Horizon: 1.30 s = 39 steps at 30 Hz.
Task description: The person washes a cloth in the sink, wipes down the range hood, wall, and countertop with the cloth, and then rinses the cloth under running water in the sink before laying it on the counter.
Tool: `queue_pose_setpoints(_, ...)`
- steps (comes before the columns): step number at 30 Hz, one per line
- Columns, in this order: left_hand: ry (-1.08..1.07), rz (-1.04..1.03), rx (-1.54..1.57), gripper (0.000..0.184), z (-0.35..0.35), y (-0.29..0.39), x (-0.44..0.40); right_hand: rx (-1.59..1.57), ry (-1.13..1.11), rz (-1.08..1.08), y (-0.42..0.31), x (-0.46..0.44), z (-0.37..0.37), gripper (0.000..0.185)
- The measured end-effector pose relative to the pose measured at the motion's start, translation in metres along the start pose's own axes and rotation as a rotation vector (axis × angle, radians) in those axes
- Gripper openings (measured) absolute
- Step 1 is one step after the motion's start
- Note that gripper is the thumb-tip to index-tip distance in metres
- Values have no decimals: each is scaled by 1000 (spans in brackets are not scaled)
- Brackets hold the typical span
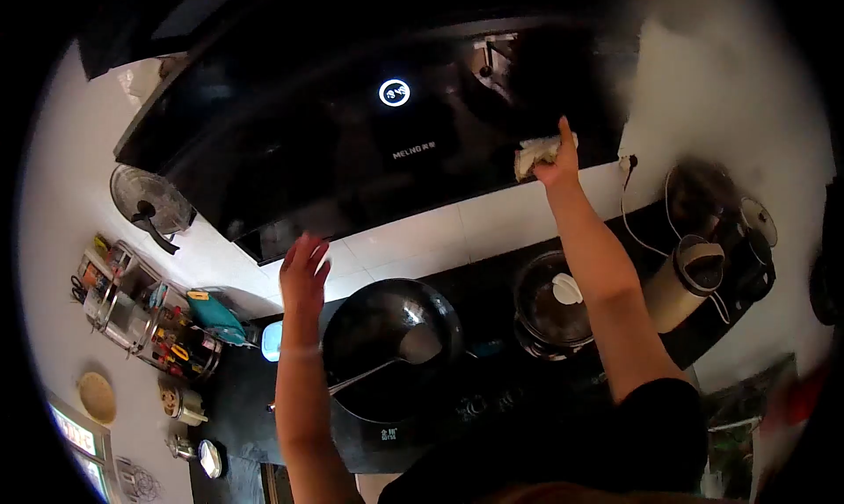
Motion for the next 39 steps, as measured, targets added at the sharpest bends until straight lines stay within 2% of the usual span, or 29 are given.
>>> queue_pose_setpoints(3, 79, 350, 265, 59, -37, -32, -59, -52, -97, -63, 11, -8, -7, 62)
queue_pose_setpoints(5, 106, 529, 401, 62, -57, -41, -80, -85, -41, -48, 10, -6, -11, 63)
queue_pose_setpoints(6, 84, 522, 388, 62, -69, -36, -78, -99, -5, -44, 11, -6, -11, 63)
queue_pose_setpoints(9, 247, 615, 408, 59, -85, -46, -80, -127, -66, -18, 13, -12, -14, 66)
queue_pose_setpoints(15, 314, 521, 372, 57, -83, -43, -76, -108, -84, 20, 16, -24, -8, 74)
queue_pose_setpoints(18, 245, 465, 416, 60, -89, -28, -65, -36, -161, 33, 14, -32, -2, 76)
queue_pose_setpoints(19, 328, 524, 390, 61, -86, -34, -65, -42, 13, 15, 10, -33, 5, 73)
queue_pose_setpoints(22, 224, 468, 357, 60, -76, -22, -57, -4, -188, 24, 4, -7, 4, 67)
queue_pose_setpoints(23, 270, 494, 332, 57, -76, -16, -50, -41, -262, -12, 4, 0, 0, 60)
queue_pose_setpoints(26, 203, 557, 401, 54, -76, -31, -59, 23, -144, 17, -3, 26, 0, 53)
queue_pose_setpoints(27, 289, 622, 349, 43, -66, -27, -50, 14, -135, 26, -9, 35, 4, 52)
queue_pose_setpoints(30, 64, 490, 493, 27, -30, -18, -15, -2, -119, 74, -31, 83, 25, 47)
queue_pose_setpoints(32, 99, 446, 571, 16, -8, 22, 27, -20, -70, 216, -53, 134, 25, 45)
queue_pose_setpoints(34, 78, 252, 383, 18, 11, 69, 51, -76, -150, 327, -79, 167, 26, 44)
queue_pose_setpoints(36, -93, 69, 467, 21, 25, 102, 53, -172, -432, 315, -104, 188, 27, 37)
queue_pose_setpoints(37, -97, -49, 466, 22, 23, 120, 54, -223, -586, 299, -113, 197, 24, 34)
queue_pose_setpoints(38, -101, -180, 464, 24, 23, 143, 53, -226, -626, 388, -121, 201, 18, 34)
queue_pose_setpoints(39, -178, -185, 527, 24, 18, 159, 50, -233, -664, 477, -128, 206, 13, 33)
Point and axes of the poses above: each hand's wrist, its own x-axis away from the middle knuckle, its own z-axis out of the back of the hand, y = z × x, the point moved 6 cm from there along -x, towards the middle knuckle, and after that the axes turned 12 degrees about y, right-handed, at the moved point
